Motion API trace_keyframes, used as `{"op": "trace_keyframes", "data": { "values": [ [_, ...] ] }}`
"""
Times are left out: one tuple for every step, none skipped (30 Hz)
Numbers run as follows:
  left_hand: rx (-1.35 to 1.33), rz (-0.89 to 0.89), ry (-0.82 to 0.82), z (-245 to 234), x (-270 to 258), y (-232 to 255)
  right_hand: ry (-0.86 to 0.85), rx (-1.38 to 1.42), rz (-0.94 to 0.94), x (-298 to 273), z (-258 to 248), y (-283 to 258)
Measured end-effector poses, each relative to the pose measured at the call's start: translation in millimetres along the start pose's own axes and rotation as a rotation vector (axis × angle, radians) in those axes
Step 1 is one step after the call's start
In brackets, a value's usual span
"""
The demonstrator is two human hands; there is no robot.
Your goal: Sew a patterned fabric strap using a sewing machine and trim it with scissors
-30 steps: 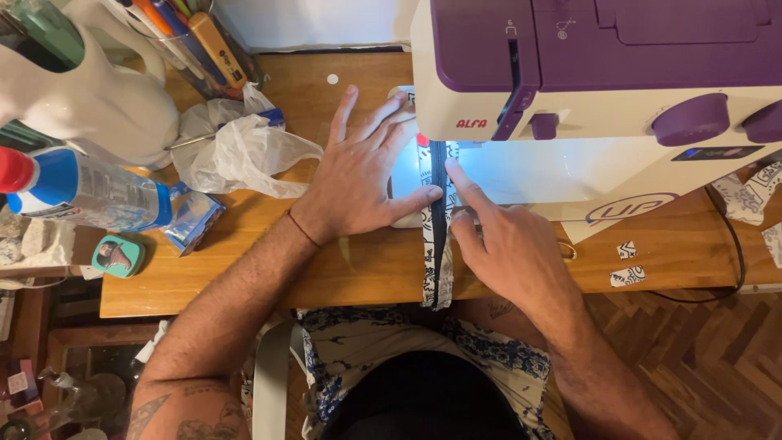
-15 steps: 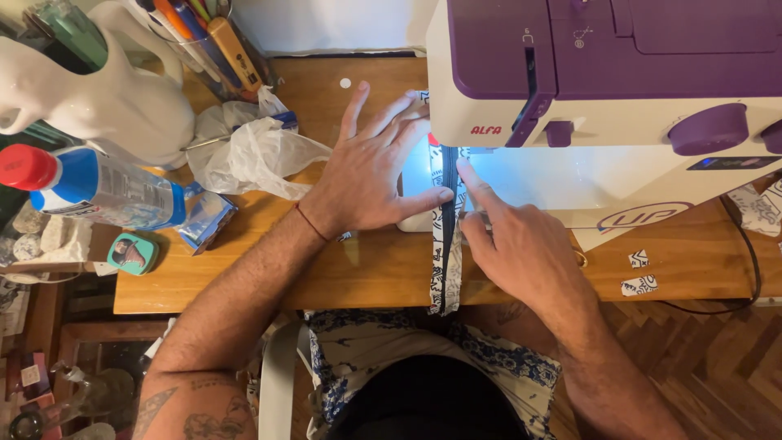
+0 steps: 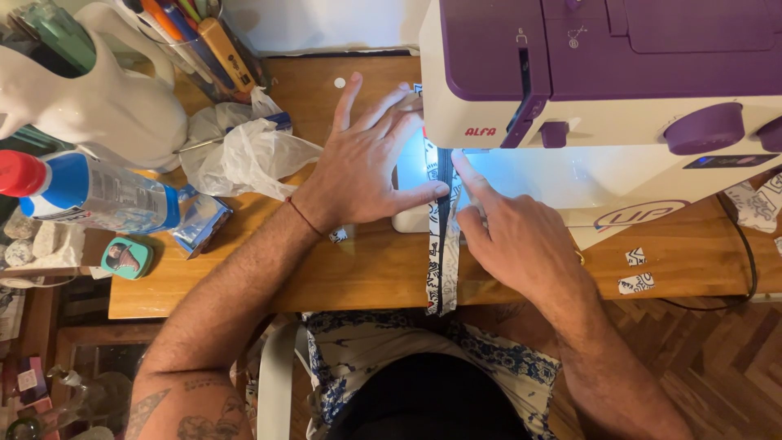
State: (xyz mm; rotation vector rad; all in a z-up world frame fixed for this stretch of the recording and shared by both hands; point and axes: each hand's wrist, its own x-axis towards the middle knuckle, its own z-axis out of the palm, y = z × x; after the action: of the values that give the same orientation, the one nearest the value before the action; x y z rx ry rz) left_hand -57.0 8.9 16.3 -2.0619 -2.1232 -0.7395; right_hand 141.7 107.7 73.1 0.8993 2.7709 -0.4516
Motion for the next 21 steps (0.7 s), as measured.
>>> {"op": "trace_keyframes", "data": {
  "values": [
    [0.003, -0.001, 0.003, 0, 1, -1, 0.003, -0.002, -0.004, 1, -1, 0],
    [0.003, -0.003, -0.007, 0, 0, -1, -0.001, 0.012, 0.011, 1, -1, 0],
    [0.003, -0.005, -0.016, 1, 0, -1, -0.004, 0.025, 0.026, 1, -1, 0],
    [0.000, -0.004, -0.018, 1, 1, 0, -0.005, 0.026, 0.029, 0, 3, 4],
    [0.000, -0.002, -0.008, 0, 1, 1, 0.067, 0.009, -0.031, 0, 8, 9],
    [0.002, 0.003, 0.002, -1, 2, 2, 0.142, -0.006, -0.091, 0, 12, 12],
    [0.003, 0.007, 0.000, -1, 2, 2, 0.145, -0.003, -0.088, -7, 25, 17],
    [-0.015, -0.007, 0.003, 0, 1, 3, 0.399, 0.100, -0.159, -13, 38, 22],
    [-0.032, -0.021, 0.005, 2, 0, 4, 0.653, 0.204, -0.228, -20, 52, 27],
    [-0.032, -0.024, 0.003, 1, -1, 6, 0.650, 0.206, -0.229, -24, 61, 25],
    [-0.059, -0.029, 0.025, 0, -3, 8, 0.640, 0.311, -0.229, -28, 72, 24],
    [-0.083, -0.033, 0.049, -1, -4, 11, 0.631, 0.416, -0.229, -32, 81, 23],
    [-0.082, -0.035, 0.048, -1, -6, 16, 0.630, 0.417, -0.230, -33, 84, 19],
    [-0.090, -0.056, 0.108, -1, -10, 21, 0.619, 0.443, -0.131, -34, 86, 14],
    [-0.098, -0.076, 0.169, -1, -13, 26, 0.607, 0.467, -0.033, -36, 89, 10],
    [-0.097, -0.078, 0.170, 6, -21, 34, 0.606, 0.467, -0.035, -36, 92, 10],
    [-0.075, -0.177, 0.295, 14, -29, 43, 0.652, 0.524, -0.058, -36, 96, 10],
    [-0.050, -0.279, 0.421, 20, -38, 51, 0.696, 0.584, -0.086, -36, 99, 10],
    [-0.044, -0.283, 0.423, 26, -49, 62, 0.693, 0.587, -0.092, -37, 101, 11],
    [-0.139, -0.456, 0.354, 33, -59, 72, 0.698, 0.572, -0.098, -38, 104, 12],
    [-0.235, -0.627, 0.283, 40, -69, 83, 0.704, 0.557, -0.103, -40, 106, 14]
  ]
}}
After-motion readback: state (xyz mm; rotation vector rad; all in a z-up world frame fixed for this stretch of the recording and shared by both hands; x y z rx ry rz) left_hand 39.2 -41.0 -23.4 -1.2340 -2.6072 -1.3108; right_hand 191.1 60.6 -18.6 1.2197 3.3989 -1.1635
